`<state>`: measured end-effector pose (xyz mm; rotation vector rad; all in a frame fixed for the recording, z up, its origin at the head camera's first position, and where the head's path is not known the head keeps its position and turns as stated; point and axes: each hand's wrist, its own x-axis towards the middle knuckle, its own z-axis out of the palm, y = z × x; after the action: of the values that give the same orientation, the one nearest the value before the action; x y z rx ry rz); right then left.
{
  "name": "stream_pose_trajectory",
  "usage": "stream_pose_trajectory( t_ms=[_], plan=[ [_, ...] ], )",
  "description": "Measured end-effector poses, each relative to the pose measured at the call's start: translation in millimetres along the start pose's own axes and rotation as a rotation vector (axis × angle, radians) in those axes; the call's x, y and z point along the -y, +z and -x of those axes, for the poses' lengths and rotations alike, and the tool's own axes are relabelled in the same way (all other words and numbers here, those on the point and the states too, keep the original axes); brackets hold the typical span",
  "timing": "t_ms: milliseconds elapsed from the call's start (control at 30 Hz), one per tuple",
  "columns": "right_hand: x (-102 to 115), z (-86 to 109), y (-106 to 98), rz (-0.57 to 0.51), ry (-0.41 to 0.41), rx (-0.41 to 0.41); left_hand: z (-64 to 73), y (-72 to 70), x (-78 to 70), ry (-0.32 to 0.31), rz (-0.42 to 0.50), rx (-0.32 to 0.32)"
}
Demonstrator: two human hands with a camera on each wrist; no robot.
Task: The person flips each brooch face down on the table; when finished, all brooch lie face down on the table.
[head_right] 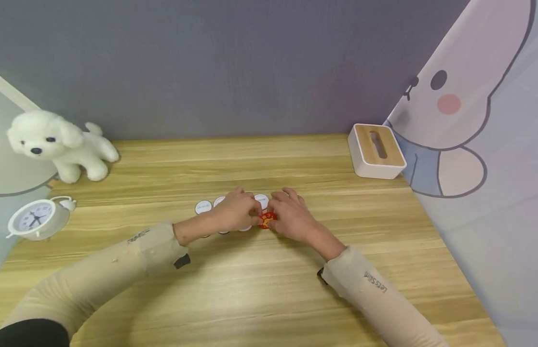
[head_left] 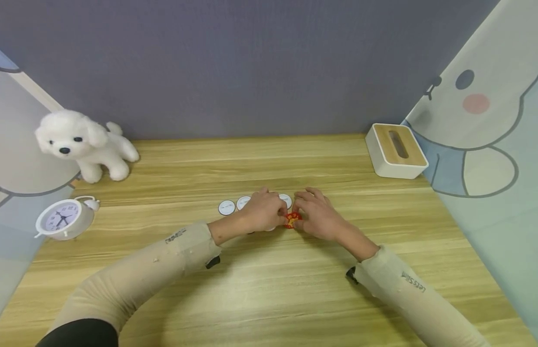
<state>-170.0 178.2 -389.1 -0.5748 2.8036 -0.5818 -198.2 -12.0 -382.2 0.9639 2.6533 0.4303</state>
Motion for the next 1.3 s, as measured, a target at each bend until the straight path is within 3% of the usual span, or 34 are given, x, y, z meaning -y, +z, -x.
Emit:
stream_pose_trajectory(
  t_ms=[433,700,1100,1300],
  plan=[
    [-1.3,0.6,1.9,0.012,-0.060,-0.024,2.5,-1.3,-1.1,0.026,0.061,0.042],
    [1.5,2.3,0.0,-0.003,-0.030,-0.025,-1.0,-6.8,1.0,-0.123,0.264,0.071],
    [4.7,-0.3,-0.3,-0.003,-0.029,-0.064,-4.1,-10.4,10.4,-0.232,0.570,0.107],
    [6.8,2.2,-1.3,0.021,-0.053,-0.067,-2.8,-13.0,11.5,-0.263,0.603,0.147]
  ],
)
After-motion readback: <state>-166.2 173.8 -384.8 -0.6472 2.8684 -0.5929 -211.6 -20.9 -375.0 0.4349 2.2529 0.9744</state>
